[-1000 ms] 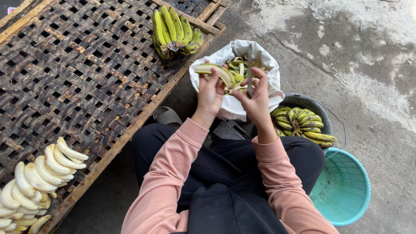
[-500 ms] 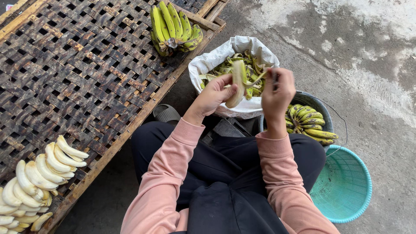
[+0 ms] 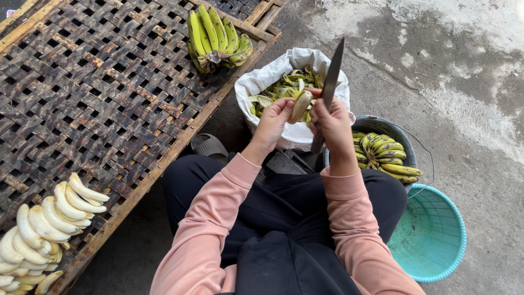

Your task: The person sits on the ground and peels green bananas with a knife, dropping the peels into a white sack. Peeled bananas are placed in rows on a slatted wooden drying rack, and the person occasionally reaches into a bucket of unpeeled bananas for the next one.

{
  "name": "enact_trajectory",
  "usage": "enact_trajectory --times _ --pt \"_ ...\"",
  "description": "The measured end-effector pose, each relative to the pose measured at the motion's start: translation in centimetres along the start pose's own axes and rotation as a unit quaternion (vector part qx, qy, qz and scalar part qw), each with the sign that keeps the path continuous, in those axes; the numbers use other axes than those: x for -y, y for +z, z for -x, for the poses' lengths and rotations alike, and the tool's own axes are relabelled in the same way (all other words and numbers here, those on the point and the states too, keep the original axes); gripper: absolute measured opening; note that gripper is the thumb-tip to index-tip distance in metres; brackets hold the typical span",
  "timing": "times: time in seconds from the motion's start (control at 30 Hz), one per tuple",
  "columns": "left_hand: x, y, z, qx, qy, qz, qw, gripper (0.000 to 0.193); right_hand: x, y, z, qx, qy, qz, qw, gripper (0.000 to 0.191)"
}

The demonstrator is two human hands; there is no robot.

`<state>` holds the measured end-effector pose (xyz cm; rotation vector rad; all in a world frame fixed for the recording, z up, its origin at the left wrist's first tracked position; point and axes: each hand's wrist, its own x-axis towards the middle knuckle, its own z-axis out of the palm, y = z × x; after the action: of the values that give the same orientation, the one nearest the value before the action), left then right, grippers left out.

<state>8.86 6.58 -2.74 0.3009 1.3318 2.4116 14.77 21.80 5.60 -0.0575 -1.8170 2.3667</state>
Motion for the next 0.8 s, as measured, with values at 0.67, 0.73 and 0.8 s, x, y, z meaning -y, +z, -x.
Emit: enact_trajectory --times 0.67,0.73,0.8 --pt "-7.4 -0.5 2.1 0.234 -0.097 -0.091 0.963 0.076 0.4 -0.1 0.4 -0.046 -0.058 0.021 0.997 0.017" --pt "-6.8 -0.9 1.7 0.198 -0.134 -0.109 0.965 0.055 0.9 -1.0 0.2 -0.083 -0.135 -0.026 0.987 0.018" --pt "-6.2 -1.5 0.9 0.137 -0.190 -0.110 0.966 0.037 1.3 -1.7 -0.2 -0.120 -0.156 -0.035 0.980 0.018"
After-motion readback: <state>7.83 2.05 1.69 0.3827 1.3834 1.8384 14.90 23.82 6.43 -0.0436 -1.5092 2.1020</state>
